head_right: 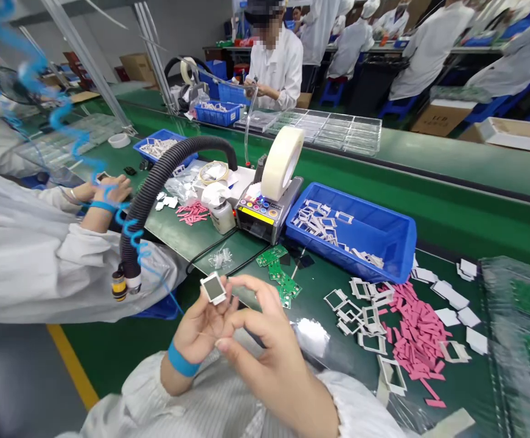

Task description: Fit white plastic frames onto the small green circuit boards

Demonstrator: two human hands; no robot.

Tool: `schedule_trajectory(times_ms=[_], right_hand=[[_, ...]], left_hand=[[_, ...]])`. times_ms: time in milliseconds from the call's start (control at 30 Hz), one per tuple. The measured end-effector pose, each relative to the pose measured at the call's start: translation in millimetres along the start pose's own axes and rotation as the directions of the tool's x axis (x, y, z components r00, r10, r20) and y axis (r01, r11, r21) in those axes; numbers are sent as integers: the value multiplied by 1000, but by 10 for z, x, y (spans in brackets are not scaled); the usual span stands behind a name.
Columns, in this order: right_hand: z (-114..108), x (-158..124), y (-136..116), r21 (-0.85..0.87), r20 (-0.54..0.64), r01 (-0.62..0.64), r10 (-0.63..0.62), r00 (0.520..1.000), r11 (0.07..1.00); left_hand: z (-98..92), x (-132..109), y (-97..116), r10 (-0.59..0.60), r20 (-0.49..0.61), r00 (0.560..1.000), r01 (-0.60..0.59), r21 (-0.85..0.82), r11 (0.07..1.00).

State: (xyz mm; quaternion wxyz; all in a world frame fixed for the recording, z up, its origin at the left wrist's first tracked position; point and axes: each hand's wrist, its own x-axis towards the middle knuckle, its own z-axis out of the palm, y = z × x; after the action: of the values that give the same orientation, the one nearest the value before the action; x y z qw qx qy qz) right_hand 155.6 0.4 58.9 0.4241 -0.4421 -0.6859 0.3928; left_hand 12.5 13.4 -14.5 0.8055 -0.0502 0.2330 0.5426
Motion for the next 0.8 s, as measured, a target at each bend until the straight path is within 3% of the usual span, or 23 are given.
schedule_trajectory(times_ms=[67, 167, 333, 800], right_hand=[[-41, -11, -41, -124, -23, 66, -70, 997, 990], [-58, 18, -47, -223, -134, 65, -96, 986, 973], [-73, 48, -2, -225, -305, -4, -67, 950, 974], [-100, 142, 6, -190, -402, -73, -9, 916, 979]], left_hand=[[285, -36, -129, -51, 59, 997, 47, 59, 997], [472, -86, -243, -93, 127, 987, 82, 89, 993], [472, -122, -311, -78, 148, 986, 60, 123, 991], [510, -121, -347, -16, 95, 995, 2, 141, 990]])
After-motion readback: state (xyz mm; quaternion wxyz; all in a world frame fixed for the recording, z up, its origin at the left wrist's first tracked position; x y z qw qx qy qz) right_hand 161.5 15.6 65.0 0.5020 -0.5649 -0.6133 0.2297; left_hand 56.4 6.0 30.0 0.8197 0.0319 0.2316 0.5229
